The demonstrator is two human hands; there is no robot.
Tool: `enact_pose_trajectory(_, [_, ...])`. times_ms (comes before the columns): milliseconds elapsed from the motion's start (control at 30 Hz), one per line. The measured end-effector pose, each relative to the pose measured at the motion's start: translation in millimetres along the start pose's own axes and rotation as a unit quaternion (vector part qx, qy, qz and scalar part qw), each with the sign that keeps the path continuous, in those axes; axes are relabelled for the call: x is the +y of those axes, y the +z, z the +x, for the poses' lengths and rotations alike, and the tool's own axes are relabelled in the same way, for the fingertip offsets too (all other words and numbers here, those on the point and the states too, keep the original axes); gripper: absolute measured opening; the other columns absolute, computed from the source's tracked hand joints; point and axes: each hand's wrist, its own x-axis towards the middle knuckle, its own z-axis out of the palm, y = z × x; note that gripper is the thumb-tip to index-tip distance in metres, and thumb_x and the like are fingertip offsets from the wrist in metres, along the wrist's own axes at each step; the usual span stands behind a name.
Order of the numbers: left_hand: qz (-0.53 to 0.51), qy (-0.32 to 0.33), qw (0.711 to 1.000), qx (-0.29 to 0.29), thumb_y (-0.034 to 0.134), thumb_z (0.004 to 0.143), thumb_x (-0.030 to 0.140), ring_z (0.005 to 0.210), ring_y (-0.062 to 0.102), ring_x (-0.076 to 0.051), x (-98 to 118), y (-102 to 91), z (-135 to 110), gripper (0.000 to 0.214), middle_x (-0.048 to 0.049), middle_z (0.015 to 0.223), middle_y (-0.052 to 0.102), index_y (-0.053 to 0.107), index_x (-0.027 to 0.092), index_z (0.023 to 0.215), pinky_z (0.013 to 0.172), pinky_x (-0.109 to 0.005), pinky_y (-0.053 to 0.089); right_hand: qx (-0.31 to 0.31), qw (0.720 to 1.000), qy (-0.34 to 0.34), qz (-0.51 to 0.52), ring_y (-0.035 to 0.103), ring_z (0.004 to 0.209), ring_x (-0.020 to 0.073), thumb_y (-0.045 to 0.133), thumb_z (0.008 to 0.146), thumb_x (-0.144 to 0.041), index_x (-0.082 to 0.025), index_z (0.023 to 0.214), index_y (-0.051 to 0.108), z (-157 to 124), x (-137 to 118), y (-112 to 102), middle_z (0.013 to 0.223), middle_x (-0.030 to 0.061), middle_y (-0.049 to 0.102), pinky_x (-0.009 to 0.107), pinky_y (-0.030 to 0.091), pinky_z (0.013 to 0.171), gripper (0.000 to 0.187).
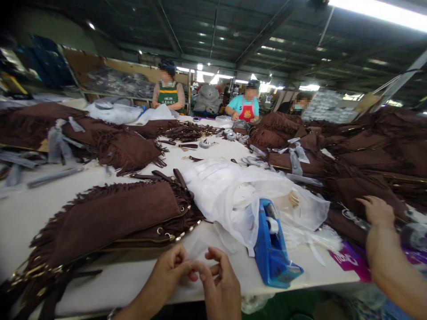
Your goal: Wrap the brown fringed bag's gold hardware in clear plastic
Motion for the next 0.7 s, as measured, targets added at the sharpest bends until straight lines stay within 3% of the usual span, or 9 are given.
enact_pose_trajectory(133, [0.059,0.051,0.997,0.017,0.067,0.076,0.024,0.067,0.060,-0.016,4.1,-10.4,-14.2,0.020,0.0014,0.066,0.064,0.049,0.019,0.071,0.061,-0.024,0.038,-0.091,0.989,0.039,0.107,0.045,0.055,0.0114,0.064,0.081,-0.049,-0.020,0.071,0.058,-0.9,-17.8,18.3,0.057,-0.0059,0.047,0.021,0.036,0.051,0.031])
enact_pose_trajectory(200, [0.002,0.033,0.999,0.004,0.076,0.067,0.026,0.066,0.056,-0.015,1.9,-21.1,-18.4,0.031,0.0030,0.071,0.061,0.048,0.020,0.077,0.060,-0.023,0.037,-0.104,0.984,0.054,0.132,0.039,0.053,0.0100,0.067,0.079,-0.048,-0.020,0.069,0.058,-2.0,-21.0,23.1,0.056,-0.0068,0.043,0.020,0.030,0.047,0.032])
enact_pose_trajectory(267, [-0.086,-0.013,0.995,-0.046,0.084,0.057,0.038,0.066,0.057,-0.016,0.0,-32.7,-22.2,0.049,0.0006,0.075,0.063,0.048,0.019,0.085,0.058,-0.023,0.038,-0.123,0.981,0.057,0.137,0.035,0.052,0.0093,0.068,0.077,-0.048,-0.019,0.071,0.060,-6.0,-23.5,27.7,0.056,-0.0073,0.041,0.020,0.026,0.046,0.030])
enact_pose_trajectory(367, [-0.154,-0.039,0.984,-0.081,0.082,0.059,0.052,0.066,0.061,-0.019,0.9,-49.4,-31.4,0.055,-0.0070,0.075,0.068,0.053,0.015,0.088,0.060,-0.026,0.041,-0.189,0.972,0.038,0.136,0.034,0.053,0.0095,0.068,0.078,-0.048,-0.019,0.074,0.064,-16.1,-28.6,37.1,0.056,-0.0069,0.041,0.021,0.025,0.047,0.030])
enact_pose_trajectory(533, [-0.151,0.015,0.987,0.044,0.084,0.061,0.034,0.053,0.050,-0.011,2.8,-77.1,-59.4,0.036,0.0021,0.060,0.058,0.054,0.016,0.067,0.052,-0.021,0.035,-0.252,0.958,0.014,0.137,0.033,0.054,0.0098,0.067,0.078,-0.050,-0.019,0.073,0.063,-35.4,-36.5,58.1,0.058,-0.0064,0.042,0.021,0.027,0.049,0.031])
enact_pose_trajectory(700, [-0.163,0.052,0.977,0.124,0.083,0.065,0.034,0.046,0.048,-0.010,-3.2,-102.4,-93.3,0.037,0.0050,0.057,0.054,0.050,0.018,0.067,0.046,-0.021,0.034,-0.311,0.937,0.020,0.154,0.035,0.049,0.0095,0.066,0.078,-0.054,-0.020,0.070,0.057,-54.8,-41.8,84.3,0.052,-0.0076,0.039,0.021,0.027,0.047,0.036])
